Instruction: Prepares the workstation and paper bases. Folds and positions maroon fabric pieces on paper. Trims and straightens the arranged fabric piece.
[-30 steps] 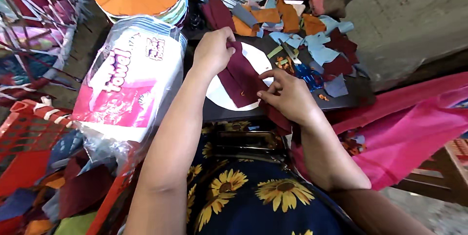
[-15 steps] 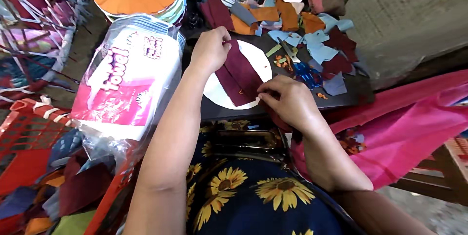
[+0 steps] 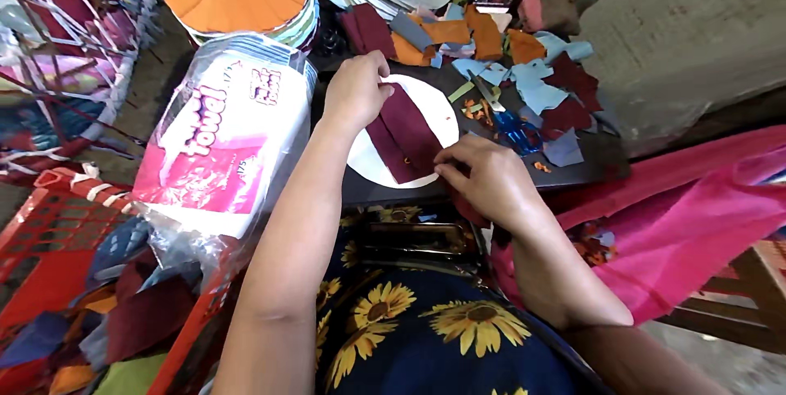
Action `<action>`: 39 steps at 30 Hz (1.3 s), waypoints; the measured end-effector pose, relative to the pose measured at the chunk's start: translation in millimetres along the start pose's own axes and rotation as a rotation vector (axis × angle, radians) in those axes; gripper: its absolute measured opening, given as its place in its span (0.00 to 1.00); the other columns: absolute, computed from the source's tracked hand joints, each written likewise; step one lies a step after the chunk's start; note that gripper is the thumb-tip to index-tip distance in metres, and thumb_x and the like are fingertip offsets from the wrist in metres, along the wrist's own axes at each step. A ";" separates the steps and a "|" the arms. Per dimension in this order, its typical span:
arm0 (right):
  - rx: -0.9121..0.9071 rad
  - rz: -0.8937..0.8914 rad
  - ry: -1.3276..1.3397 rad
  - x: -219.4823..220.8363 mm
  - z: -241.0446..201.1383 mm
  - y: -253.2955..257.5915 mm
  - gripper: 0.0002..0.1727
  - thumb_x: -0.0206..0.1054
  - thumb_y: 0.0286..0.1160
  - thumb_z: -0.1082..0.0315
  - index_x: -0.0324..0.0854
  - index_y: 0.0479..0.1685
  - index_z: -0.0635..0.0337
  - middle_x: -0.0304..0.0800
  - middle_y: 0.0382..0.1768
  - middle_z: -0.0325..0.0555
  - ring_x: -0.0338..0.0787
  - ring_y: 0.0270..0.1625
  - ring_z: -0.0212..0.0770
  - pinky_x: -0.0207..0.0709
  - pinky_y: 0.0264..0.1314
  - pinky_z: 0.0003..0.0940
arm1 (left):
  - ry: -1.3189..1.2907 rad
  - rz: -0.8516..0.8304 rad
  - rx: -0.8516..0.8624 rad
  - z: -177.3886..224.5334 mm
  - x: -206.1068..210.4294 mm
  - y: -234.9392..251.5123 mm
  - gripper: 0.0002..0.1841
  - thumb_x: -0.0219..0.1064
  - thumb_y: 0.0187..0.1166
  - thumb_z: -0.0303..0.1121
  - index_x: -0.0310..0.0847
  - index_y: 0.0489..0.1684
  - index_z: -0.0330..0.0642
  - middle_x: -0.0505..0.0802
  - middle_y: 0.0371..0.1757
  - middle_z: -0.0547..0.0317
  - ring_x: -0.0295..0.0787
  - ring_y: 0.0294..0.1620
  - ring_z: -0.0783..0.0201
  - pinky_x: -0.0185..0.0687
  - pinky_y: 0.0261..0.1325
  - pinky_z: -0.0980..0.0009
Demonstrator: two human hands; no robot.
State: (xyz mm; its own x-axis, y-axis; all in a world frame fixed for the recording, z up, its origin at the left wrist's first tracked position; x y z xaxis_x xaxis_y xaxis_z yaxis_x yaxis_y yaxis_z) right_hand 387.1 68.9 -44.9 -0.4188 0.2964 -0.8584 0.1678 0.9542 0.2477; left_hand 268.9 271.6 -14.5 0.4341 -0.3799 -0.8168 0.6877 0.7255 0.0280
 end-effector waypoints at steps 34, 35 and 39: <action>0.035 0.141 0.130 -2.2 15.0 3.2 0.12 0.66 0.81 0.75 0.90 0.57 0.65 0.90 0.50 0.61 0.91 0.45 0.55 0.85 0.49 0.54 | 0.073 0.158 0.167 -2.3 30.2 -100.9 0.29 0.59 0.89 0.48 0.71 0.84 0.41 0.69 0.88 0.41 0.54 0.93 0.40 0.43 0.90 0.37; -0.022 0.159 0.203 -8.7 9.4 1.0 0.12 0.67 0.79 0.75 0.90 0.56 0.65 0.89 0.48 0.57 0.89 0.40 0.48 0.85 0.43 0.45 | -0.083 0.144 0.176 5.5 27.0 -104.4 0.29 0.59 0.89 0.46 0.70 0.84 0.39 0.71 0.87 0.41 0.58 0.91 0.44 0.50 0.90 0.41; -0.277 0.199 0.572 -25.3 -15.7 -5.9 0.09 0.67 0.75 0.74 0.87 0.49 0.64 0.89 0.46 0.41 0.87 0.40 0.20 0.84 0.43 0.15 | -0.958 -0.237 0.165 37.7 31.8 -117.3 0.29 0.58 0.87 0.40 0.61 0.86 0.38 0.82 0.72 0.54 0.81 0.69 0.66 0.79 0.72 0.64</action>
State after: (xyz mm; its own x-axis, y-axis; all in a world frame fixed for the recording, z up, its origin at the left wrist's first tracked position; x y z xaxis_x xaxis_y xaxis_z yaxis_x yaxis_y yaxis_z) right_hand 382.8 56.4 -17.6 -0.8237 0.3700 -0.4297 0.0872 0.8315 0.5487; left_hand 223.9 152.8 -22.0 0.5116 -0.8592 -0.0048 0.8576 0.5103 0.0633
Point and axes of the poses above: each hand's wrist, its own y-axis towards the middle knuckle, its own x-axis out of the palm, z = x × y, the point moved 1 cm from there along y, towards the middle knuckle
